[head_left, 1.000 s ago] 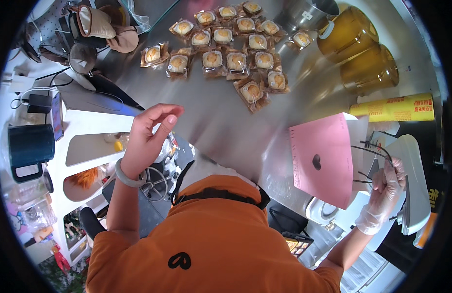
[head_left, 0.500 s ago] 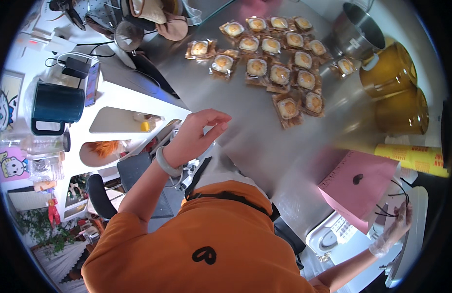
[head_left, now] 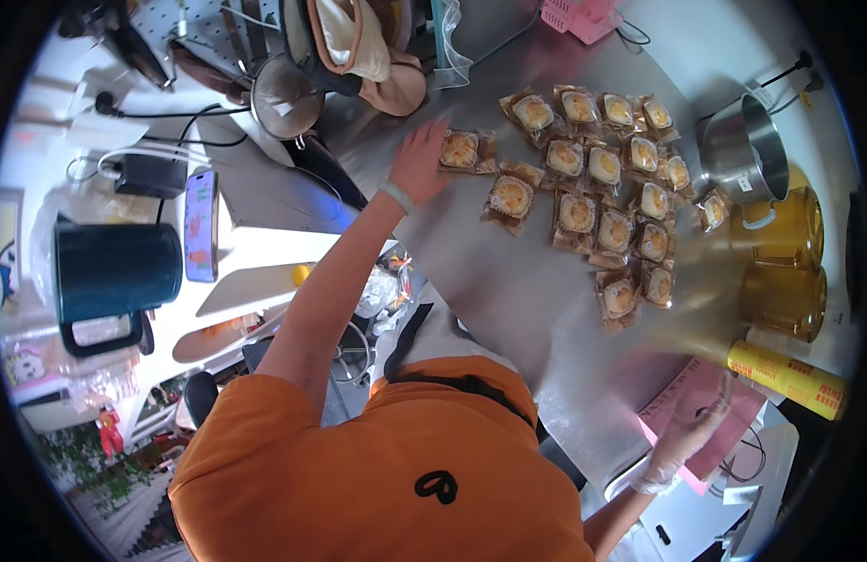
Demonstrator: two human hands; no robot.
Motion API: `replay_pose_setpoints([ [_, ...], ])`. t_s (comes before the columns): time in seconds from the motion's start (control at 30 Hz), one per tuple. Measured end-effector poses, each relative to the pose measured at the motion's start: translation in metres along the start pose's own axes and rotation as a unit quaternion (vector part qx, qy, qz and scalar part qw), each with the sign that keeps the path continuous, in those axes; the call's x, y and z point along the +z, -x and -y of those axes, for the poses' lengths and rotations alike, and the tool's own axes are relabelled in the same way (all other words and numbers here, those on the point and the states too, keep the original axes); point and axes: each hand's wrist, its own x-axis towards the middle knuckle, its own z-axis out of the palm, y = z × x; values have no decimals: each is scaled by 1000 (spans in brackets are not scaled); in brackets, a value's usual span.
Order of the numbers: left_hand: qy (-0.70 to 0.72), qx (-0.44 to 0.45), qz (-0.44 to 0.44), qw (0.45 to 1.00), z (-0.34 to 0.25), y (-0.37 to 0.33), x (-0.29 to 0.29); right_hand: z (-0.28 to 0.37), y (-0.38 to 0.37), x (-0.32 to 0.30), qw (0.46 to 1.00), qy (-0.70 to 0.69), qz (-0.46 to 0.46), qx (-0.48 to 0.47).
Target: The person places individually wrapped pastries into a partitioned box and then bags several loose pastries into a paper shopping bag.
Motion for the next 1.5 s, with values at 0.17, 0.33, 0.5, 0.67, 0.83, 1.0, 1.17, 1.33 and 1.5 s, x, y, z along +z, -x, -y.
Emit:
replay_pose_setpoints([
  [0.17, -66, 50, 94, 992, 26, -37, 20, 43, 9, 21, 996, 5, 85, 35],
  [0.33, -41, 32, 150, 987, 22, -57, 29, 45, 19, 36, 990, -2, 122, 76],
  [0.5, -22, 40, 92, 995, 10, -71, 33, 52, 15, 56, 981, -43, 177, 68],
  [0.67, -24, 61, 14, 998, -12, -62, 32, 24, 15, 64, 975, -56, 212, 36],
  [0.83, -17, -46, -269, 962, -58, 41, -106, 48, 10, 92, 963, -63, 255, -62],
  [1.0, -172, -240, -377, 878, -22, 167, -215, 59, 18, 115, 933, -134, 316, -103],
  [1.17, -149, -360, -282, 877, 26, 232, -250, 103, 20, 110, 906, -147, 351, -186],
  [1.33, -150, -344, -198, 905, 58, 232, -259, 107, 21, 105, 908, -156, 332, -201],
  [1.5, -132, -267, -219, 929, 73, 224, -254, 95, 29, 97, 925, -107, 312, -186],
])
